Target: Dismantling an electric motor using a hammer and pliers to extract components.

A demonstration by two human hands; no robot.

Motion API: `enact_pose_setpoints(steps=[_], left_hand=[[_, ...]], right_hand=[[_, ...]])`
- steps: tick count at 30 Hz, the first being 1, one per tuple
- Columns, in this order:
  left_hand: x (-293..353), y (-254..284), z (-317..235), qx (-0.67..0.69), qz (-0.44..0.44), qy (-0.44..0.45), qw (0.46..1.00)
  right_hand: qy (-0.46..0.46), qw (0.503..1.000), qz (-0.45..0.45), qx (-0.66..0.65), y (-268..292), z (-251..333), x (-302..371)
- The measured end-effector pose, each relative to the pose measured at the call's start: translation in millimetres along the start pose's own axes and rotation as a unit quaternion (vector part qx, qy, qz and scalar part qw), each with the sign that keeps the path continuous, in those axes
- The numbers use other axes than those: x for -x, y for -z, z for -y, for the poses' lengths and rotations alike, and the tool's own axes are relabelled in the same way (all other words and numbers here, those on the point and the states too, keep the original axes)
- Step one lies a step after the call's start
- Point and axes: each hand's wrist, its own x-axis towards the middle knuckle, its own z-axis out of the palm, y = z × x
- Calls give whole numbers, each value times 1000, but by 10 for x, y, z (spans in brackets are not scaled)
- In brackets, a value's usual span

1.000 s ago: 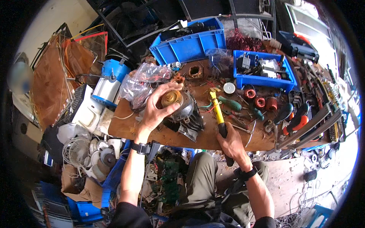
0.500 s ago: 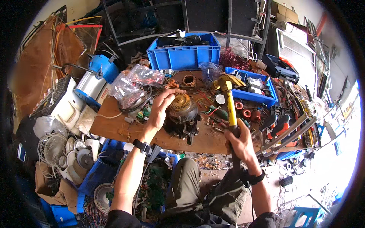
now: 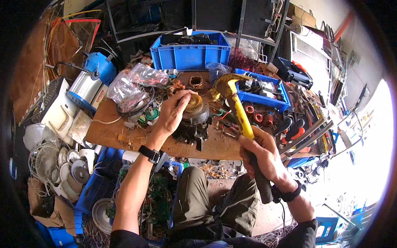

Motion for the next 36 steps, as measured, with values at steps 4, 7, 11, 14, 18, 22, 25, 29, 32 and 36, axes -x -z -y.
enact_pose_setpoints(steps=[4, 7, 11, 14, 18, 22, 25, 29, 32, 36], left_hand=[[35, 18, -37, -5, -7, 3, 1000], [33, 13, -22, -26, -8, -5, 1000], [25, 42, -36, -51, 27, 26, 998], [39, 44, -20, -39, 35, 18, 998], [18, 65, 50, -46, 26, -7, 999], [14, 40, 39, 19, 39, -25, 999], [7, 3, 58, 23, 27, -47, 998], [17, 46, 63, -8, 48, -30, 998], [17, 53, 54, 5, 42, -33, 999], [5, 20, 87, 5, 29, -54, 998]], right_hand=[[27, 999, 1, 41, -39, -127, 0], [41, 999, -11, 24, -65, -101, 31], [25, 1000, 10, 11, -81, -206, 41], [60, 998, -11, 21, -125, -216, 53], [126, 992, -10, 18, -132, -133, 81], [67, 995, 40, 65, -152, -212, 98], [49, 994, 41, 91, -126, -300, 103], [99, 993, -1, 62, -125, -38, 158], [168, 985, -2, 39, -52, 50, 135], [93, 992, 13, 83, -110, -44, 103]])
